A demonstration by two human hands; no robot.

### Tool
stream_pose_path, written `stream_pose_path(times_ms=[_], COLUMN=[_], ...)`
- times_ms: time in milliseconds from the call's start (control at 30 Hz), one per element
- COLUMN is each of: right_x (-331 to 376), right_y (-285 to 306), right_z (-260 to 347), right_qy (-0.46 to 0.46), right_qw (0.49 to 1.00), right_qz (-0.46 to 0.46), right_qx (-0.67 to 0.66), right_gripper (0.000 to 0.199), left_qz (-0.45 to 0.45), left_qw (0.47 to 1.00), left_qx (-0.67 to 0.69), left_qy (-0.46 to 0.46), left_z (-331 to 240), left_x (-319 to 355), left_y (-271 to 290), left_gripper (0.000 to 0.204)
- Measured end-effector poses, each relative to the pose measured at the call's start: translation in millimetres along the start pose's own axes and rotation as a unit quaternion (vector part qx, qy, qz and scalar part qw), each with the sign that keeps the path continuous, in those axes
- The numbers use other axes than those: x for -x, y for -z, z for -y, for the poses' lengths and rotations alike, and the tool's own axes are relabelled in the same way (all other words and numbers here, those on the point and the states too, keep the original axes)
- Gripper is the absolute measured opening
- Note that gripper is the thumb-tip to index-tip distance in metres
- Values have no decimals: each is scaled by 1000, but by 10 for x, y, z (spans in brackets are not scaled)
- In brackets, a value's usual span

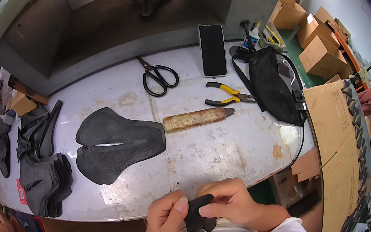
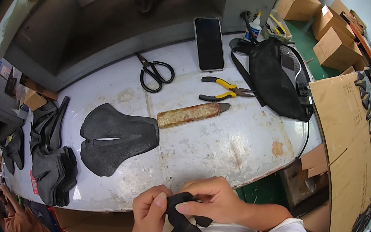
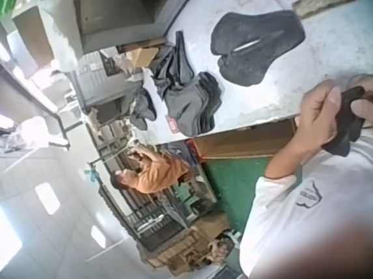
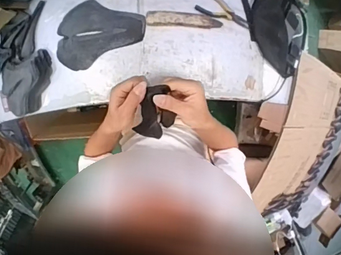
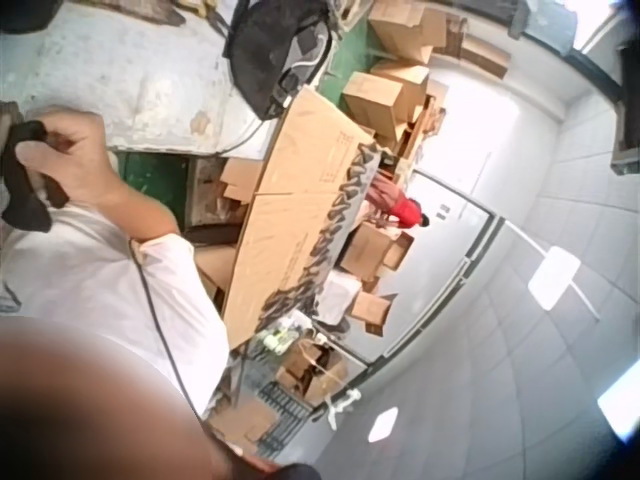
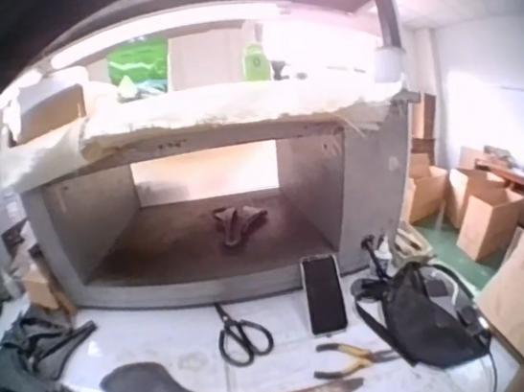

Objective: Assembling bicycle seats by fitting covers onto the frames at a workshop bench.

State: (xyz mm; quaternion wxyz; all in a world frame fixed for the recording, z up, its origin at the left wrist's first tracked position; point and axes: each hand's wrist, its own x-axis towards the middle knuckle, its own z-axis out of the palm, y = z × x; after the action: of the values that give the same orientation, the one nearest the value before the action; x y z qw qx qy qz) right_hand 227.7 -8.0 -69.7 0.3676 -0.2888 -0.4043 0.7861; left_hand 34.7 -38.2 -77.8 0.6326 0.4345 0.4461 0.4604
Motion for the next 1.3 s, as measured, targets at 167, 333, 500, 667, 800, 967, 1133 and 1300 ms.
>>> stream_pose_path(times_ms=[167,333,500,667,800,967,1133,1300], right_x=[-18,-74,-64,-104,-84,-108,23,-27], right_y=[-28,4,-3,-7,-4,-193,-367,-200], right_z=[-156,-198,-181,-64,-126,-106,-68,-61], right_qy=[-94,-69,-26,-88,-43,155,289,168], right_qw=[978,954,979,958,984,957,895,924], right_qz=[-7,-31,-45,-37,-68,-170,-11,42], right_qx=[-186,-290,-195,-271,-158,175,339,341], right_gripper=[18,17,18,17,19,23,46,54], left_qz=[-68,19,53,16,100,21,-230,-122], left_qw=[960,993,998,978,976,992,935,987], left_qx=[-158,-74,4,-147,117,-115,-55,0], left_qy=[-221,-85,46,-150,153,-39,-265,-108], left_z=[32,-21,-159,3,-135,-247,-97,-308], left_x=[-123,16,24,-1,95,106,31,15], left_y=[-105,20,-8,3,85,14,-3,-127], left_gripper=[24,27,29,33,26,16,34,50])
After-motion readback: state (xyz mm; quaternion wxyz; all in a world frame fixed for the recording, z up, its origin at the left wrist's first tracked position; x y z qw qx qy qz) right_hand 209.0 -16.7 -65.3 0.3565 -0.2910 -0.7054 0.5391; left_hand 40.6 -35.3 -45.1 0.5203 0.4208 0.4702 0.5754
